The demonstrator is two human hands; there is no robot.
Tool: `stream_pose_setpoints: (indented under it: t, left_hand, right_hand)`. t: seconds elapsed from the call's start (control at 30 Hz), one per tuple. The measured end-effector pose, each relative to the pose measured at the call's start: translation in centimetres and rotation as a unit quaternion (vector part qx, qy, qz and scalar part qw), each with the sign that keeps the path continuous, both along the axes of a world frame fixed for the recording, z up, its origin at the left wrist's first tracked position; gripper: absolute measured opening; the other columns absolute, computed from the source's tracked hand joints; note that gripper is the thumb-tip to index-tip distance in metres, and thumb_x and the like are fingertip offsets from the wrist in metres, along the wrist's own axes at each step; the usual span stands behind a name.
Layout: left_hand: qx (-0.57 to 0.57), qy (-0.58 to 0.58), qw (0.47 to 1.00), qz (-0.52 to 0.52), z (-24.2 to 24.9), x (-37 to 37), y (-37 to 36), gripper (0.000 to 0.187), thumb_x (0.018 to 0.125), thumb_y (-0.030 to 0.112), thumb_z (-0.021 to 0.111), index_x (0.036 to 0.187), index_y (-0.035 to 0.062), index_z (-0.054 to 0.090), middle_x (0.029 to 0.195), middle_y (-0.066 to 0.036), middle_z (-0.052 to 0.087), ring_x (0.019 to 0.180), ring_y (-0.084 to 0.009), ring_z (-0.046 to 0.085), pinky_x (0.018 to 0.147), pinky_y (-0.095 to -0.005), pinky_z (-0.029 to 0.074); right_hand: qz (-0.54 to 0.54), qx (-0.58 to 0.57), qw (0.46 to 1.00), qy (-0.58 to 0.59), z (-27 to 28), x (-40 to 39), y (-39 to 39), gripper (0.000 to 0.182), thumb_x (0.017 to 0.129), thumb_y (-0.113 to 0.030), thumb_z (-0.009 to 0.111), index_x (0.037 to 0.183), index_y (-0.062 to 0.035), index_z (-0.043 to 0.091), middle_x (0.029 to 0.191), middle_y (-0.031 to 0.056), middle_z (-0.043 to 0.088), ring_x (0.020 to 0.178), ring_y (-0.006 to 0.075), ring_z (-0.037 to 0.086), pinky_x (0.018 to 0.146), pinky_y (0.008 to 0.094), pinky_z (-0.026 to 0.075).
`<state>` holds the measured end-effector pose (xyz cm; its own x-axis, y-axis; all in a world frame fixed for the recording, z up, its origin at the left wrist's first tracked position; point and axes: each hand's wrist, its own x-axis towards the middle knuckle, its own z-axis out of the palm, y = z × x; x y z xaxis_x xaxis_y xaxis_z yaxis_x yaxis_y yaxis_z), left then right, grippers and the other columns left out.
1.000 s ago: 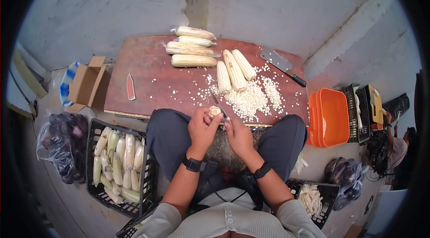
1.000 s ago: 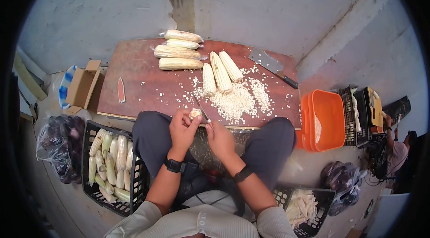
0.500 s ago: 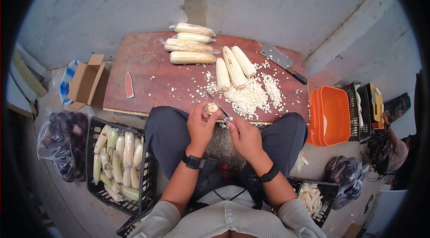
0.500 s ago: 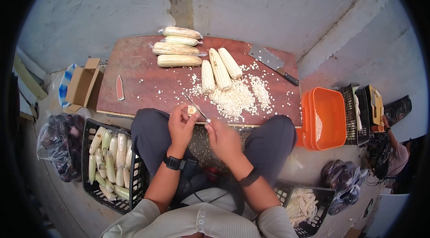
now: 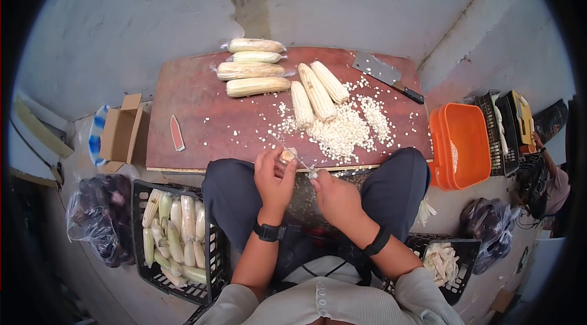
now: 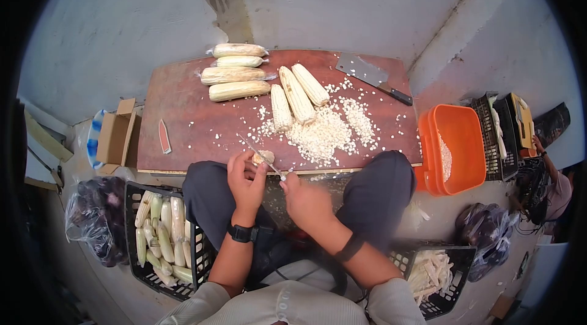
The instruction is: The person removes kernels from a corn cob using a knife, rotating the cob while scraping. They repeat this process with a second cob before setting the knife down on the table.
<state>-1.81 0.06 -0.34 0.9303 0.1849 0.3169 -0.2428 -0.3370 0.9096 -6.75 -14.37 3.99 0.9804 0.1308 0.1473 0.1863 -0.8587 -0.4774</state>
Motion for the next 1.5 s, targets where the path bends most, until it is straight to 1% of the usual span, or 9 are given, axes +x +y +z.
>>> stream_pose_setpoints:
  t: [0.27,0.53,0.63,0.77,0.87,0.97,1.2,1.4,1.5]
  left_hand:
    - [0.004,-0.011,1.0,-0.008,-0.1,0.3,0.5,0.029,0.075,0.003,0.074,0.101,-0.0024,0.063,0.089,-0.008,0.056,0.058,-0.0078,0.053,0.053,-0.0199,0.047]
    - [0.007,-0.01,1.0,-0.022,0.5,0.6,0.4,0.024,0.074,-0.001,0.072,0.096,-0.0037,0.062,0.087,-0.008,0.055,0.06,-0.0083,0.057,0.051,-0.0199,0.047]
    - [0.011,-0.008,1.0,-0.01,0.8,0.6,0.3,0.023,0.075,-0.002,0.071,0.095,-0.0042,0.062,0.086,-0.008,0.054,0.06,-0.0087,0.057,0.051,-0.0203,0.048]
    - [0.023,-0.022,0.999,0.008,0.3,0.2,0.1,0.022,0.076,-0.001,0.07,0.096,-0.0043,0.061,0.086,-0.008,0.053,0.06,-0.0096,0.058,0.051,-0.021,0.049]
    - [0.09,-0.033,0.995,0.042,0.3,0.5,0.0,0.022,0.077,0.0,0.069,0.098,-0.0039,0.06,0.086,-0.008,0.053,0.061,-0.0096,0.057,0.051,-0.0209,0.047]
    - [0.01,0.014,0.998,0.059,-0.1,1.7,0.7,0.023,0.078,0.001,0.067,0.1,-0.0035,0.059,0.087,-0.007,0.054,0.061,-0.0093,0.056,0.051,-0.0208,0.045]
    - [0.046,-0.016,0.998,0.026,0.5,1.2,0.2,0.02,0.079,-0.002,0.066,0.098,-0.003,0.06,0.091,-0.006,0.054,0.061,-0.0073,0.056,0.052,-0.0188,0.044]
    - [0.09,-0.035,0.994,-0.057,0.7,-0.1,-0.8,0.023,0.076,-0.002,0.069,0.097,-0.0038,0.06,0.088,-0.008,0.054,0.06,-0.0095,0.057,0.052,-0.02,0.047]
    - [0.062,-0.028,0.997,-0.028,1.0,0.4,-1.5,0.026,0.073,-0.001,0.071,0.096,-0.0039,0.061,0.083,-0.01,0.055,0.057,-0.0126,0.059,0.051,-0.0226,0.049]
  right_hand:
    - [-0.009,0.026,1.0,0.009,0.3,0.8,0.8,0.019,0.092,-0.021,0.055,0.087,-0.003,0.049,0.061,0.0157,0.059,0.052,0.0339,0.06,0.048,0.0429,0.047]
    - [-0.002,0.002,1.0,0.029,0.2,2.9,1.8,0.022,0.093,-0.023,0.051,0.088,-0.0018,0.05,0.063,0.0151,0.061,0.057,0.0317,0.063,0.049,0.0404,0.049]
    - [-0.007,0.024,0.998,0.056,0.9,3.5,2.3,0.02,0.091,-0.021,0.051,0.088,-0.0012,0.052,0.068,0.0165,0.064,0.064,0.0323,0.066,0.053,0.0423,0.051]
    - [-0.017,0.025,0.999,0.032,1.1,2.7,2.4,0.021,0.092,-0.022,0.051,0.087,-0.0009,0.052,0.066,0.0156,0.064,0.059,0.0314,0.065,0.051,0.0418,0.051]
    - [-0.025,0.027,0.999,0.031,0.8,1.3,2.4,0.023,0.092,-0.023,0.052,0.087,-0.0007,0.051,0.062,0.0148,0.062,0.055,0.0309,0.064,0.049,0.0408,0.05]
    - [-0.027,0.021,0.999,0.042,0.7,-0.5,1.6,0.023,0.092,-0.024,0.052,0.085,-0.0013,0.05,0.06,0.0146,0.061,0.053,0.0312,0.063,0.048,0.0408,0.05]
    - [-0.038,0.036,0.997,0.062,0.9,-0.8,1.0,0.024,0.092,-0.024,0.053,0.083,-0.0021,0.05,0.057,0.0145,0.059,0.051,0.032,0.062,0.048,0.042,0.049]
    - [-0.029,0.033,0.996,0.083,0.3,2.3,0.9,0.026,0.093,-0.025,0.049,0.085,-0.0003,0.051,0.058,0.017,0.06,0.053,0.0344,0.062,0.049,0.0437,0.049]
    - [-0.026,0.051,0.995,0.086,0.3,3.5,0.6,0.028,0.094,-0.026,0.047,0.086,0.0006,0.051,0.059,0.018,0.06,0.055,0.0359,0.063,0.05,0.0445,0.049]
